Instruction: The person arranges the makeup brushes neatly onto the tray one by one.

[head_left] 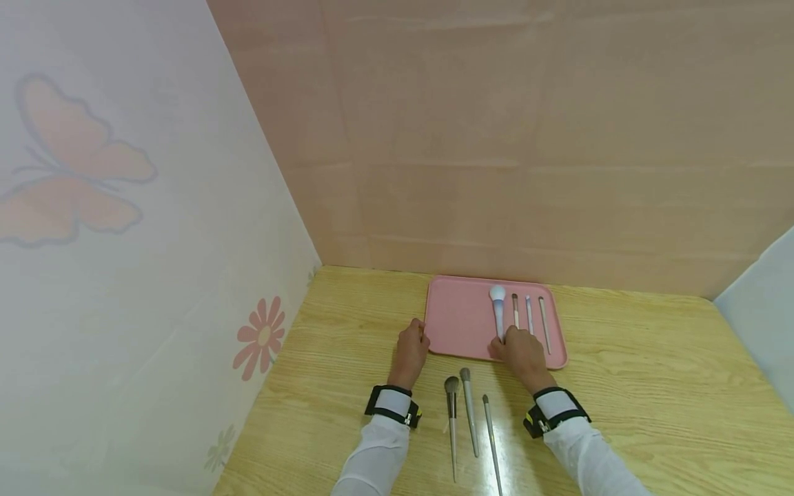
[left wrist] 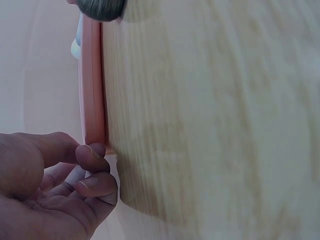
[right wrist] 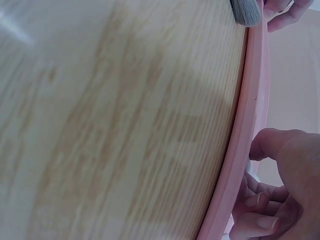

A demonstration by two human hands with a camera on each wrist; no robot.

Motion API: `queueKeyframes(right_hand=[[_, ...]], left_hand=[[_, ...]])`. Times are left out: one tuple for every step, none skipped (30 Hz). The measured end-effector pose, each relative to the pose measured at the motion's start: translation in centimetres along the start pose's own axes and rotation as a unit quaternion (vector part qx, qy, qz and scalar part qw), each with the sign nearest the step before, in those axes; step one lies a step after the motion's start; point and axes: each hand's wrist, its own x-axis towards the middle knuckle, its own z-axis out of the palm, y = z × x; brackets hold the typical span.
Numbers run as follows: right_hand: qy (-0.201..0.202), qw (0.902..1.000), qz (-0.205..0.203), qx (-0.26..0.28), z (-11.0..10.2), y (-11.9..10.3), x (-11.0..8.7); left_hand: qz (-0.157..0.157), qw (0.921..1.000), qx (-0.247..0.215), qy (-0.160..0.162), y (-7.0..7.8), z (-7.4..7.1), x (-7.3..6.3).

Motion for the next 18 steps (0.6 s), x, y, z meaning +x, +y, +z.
queueKeyframes(right_hand=[[0.001,1.0,0.0,0.001,0.0,0.0,0.0],[0.001,1.0,0.001,0.001,0.0,0.0,0.01],[0.002,1.0,0.001,0.002,0.01,-0.01,-0.01],[0.002,1.0,0.001,0.002,0.01,-0.01,-0.01],[0.003,1.0,0.0,0.001,0.03,-0.01,0.0],[0.002,1.0,0.0,0.001,0.05,0.0,0.0],[0.001,1.0,0.001,0.001,0.05,-0.01,0.01],[0.001,1.0,0.0,0.001,0.07,-0.02,0.0],[-0.001,1.0,0.0,0.0,0.08,-0.01,-0.01],[-0.002,1.0,0.0,0.0,0.09,0.0,-0.01],[-0.003,1.0,0.0,0.0,0.1,-0.02,-0.02],[-0.004,1.0,0.001,0.0,0.08,-0.03,-0.04],[-0.005,1.0,0.002,0.001,0.05,-0.07,-0.05],[-0.006,1.0,0.003,0.002,0.05,-0.08,-0.05],[-0.008,1.0,0.004,0.002,0.02,-0.09,-0.05],[-0.008,1.0,0.005,0.003,0.01,-0.11,-0.04],[-0.01,0.9999,0.007,0.004,0.0,-0.13,-0.05],[-0.011,0.9999,0.008,0.004,0.01,-0.13,-0.05]], left_hand=[[0.0,1.0,0.0,0.0,-0.06,0.04,0.02],[0.002,1.0,0.001,0.001,-0.13,0.08,0.04],[0.002,1.0,0.002,0.002,-0.18,0.12,0.06],[0.001,1.0,0.002,0.002,-0.22,0.13,0.07],[0.0,1.0,0.002,0.002,-0.24,0.15,0.08],[0.0,1.0,0.003,0.003,-0.26,0.16,0.1],[0.0,1.0,0.004,0.004,-0.24,0.15,0.1],[0.0,1.0,0.005,0.004,-0.21,0.14,0.1],[-0.001,1.0,0.006,0.004,-0.18,0.12,0.1],[-0.003,1.0,0.005,0.003,-0.13,0.09,0.1],[-0.002,1.0,0.005,0.003,-0.08,0.06,0.1],[-0.003,1.0,0.004,0.002,0.0,0.01,0.08],[-0.005,1.0,0.003,0.0,0.06,-0.03,0.07],[-0.006,1.0,0.003,-0.001,0.11,-0.06,0.06],[-0.007,1.0,0.003,-0.003,0.15,-0.08,0.06],[-0.008,1.0,0.003,-0.004,0.17,-0.1,0.05],[-0.008,1.0,0.004,-0.004,0.18,-0.11,0.03],[-0.009,0.9999,0.006,-0.005,0.16,-0.1,0.04]])
